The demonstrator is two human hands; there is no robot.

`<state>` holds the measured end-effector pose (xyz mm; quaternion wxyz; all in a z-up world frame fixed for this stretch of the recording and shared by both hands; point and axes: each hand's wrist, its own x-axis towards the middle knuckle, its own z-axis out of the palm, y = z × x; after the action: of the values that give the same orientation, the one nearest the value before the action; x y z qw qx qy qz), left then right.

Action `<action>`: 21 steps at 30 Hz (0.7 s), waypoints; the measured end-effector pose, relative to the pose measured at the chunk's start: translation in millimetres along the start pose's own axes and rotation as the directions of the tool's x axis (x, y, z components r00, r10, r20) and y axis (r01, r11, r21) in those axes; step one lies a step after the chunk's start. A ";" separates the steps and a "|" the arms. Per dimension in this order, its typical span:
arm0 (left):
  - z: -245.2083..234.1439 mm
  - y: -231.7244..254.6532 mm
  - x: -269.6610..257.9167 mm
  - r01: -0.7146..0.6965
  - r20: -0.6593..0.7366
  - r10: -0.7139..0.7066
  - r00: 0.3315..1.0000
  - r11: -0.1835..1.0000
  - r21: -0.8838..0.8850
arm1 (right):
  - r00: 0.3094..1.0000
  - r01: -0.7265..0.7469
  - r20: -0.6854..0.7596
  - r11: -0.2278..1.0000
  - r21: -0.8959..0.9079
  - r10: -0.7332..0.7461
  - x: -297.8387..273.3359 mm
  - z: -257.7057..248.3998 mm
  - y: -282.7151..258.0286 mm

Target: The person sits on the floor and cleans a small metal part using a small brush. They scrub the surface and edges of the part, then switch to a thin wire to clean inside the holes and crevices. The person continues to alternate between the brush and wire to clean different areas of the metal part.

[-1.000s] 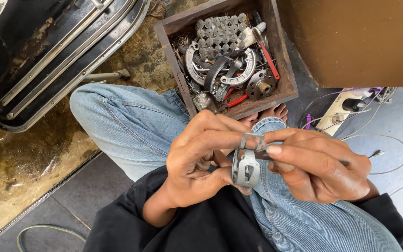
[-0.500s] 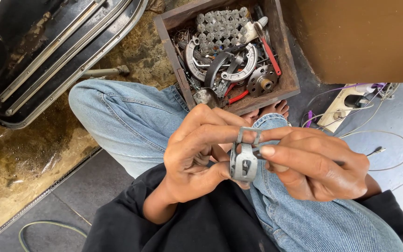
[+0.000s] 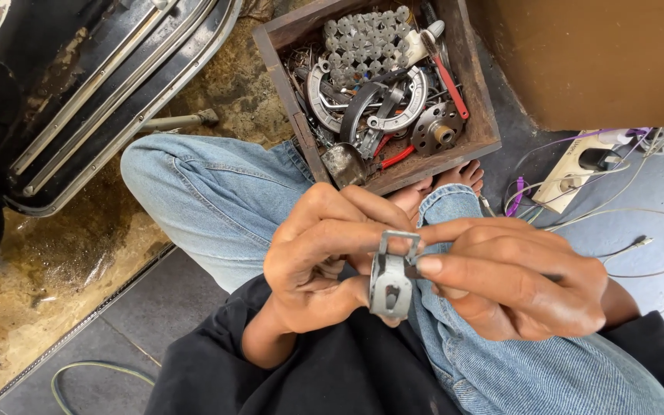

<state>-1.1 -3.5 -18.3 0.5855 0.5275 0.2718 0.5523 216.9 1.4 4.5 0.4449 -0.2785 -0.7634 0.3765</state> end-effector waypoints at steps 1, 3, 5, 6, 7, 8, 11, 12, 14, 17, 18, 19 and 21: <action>0.4 -1.3 1.9 0.000 -0.002 0.000 1.000 1.000 0.003 | 1.000 0.002 0.001 1.000 0.003 -0.002 -0.8 1.8 -1.2; 0.3 -4.2 5.9 -0.121 0.053 0.123 0.991 0.992 -0.028 | 0.997 -0.061 -0.053 0.997 0.053 0.064 -2.4 6.2 -3.2; 5.6 -10.3 4.2 -0.187 0.019 0.188 0.982 0.982 -0.039 | 0.995 -0.082 -0.057 0.995 0.055 0.086 -3.5 5.6 -5.0; 8.1 -14.0 3.8 -0.258 -0.015 0.257 0.966 0.965 -0.050 | 0.993 -0.101 -0.061 0.994 0.052 0.104 -3.8 5.1 -5.6; 7.1 -12.4 3.6 -0.260 -0.015 0.259 0.966 0.964 -0.050 | 0.993 -0.099 -0.060 0.994 0.052 0.102 -2.6 3.6 -6.2; 6.2 -10.7 3.8 -0.239 -0.002 0.239 0.971 0.969 -0.060 | 0.996 -0.079 -0.036 0.996 0.027 0.080 -1.4 1.9 -6.7; 6.5 -6.4 -0.8 -0.171 0.009 0.172 0.985 0.983 -0.062 | 0.999 0.006 -0.038 0.998 -0.057 -0.008 -3.5 2.3 -4.8; 7.1 -5.4 -2.5 -0.126 0.007 0.126 0.992 0.991 -0.053 | 0.995 0.073 -0.059 0.990 -0.118 -0.080 -4.7 2.9 -3.1; 5.6 -3.6 0.3 -0.118 0.018 0.119 0.993 0.992 -0.047 | 0.992 0.126 0.027 0.980 -0.154 -0.124 -4.8 -6.6 -3.0; 3.8 -1.5 0.2 -0.093 0.032 0.094 0.995 0.995 -0.030 | 0.993 0.113 0.043 0.973 -0.203 -0.106 -4.7 -2.5 -7.5; 3.6 -0.9 -0.9 -0.075 0.034 0.076 0.997 0.997 -0.022 | 0.998 0.041 -0.028 0.976 -0.216 -0.048 -4.9 1.8 -10.2; 3.7 -1.7 -0.8 -0.073 0.032 0.074 0.997 0.997 -0.022 | 0.999 0.039 -0.027 0.976 -0.215 -0.046 -3.4 3.4 -9.5; 3.7 -3.0 -0.5 -0.058 0.016 0.058 0.998 0.998 -0.032 | 0.998 0.006 -0.061 0.987 -0.158 -0.016 0.1 6.7 -7.7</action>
<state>3.2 -4.6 -20.2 0.5799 0.5304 0.2426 0.5688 210.2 -5.1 8.7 0.4470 -0.3202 -0.7781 0.3037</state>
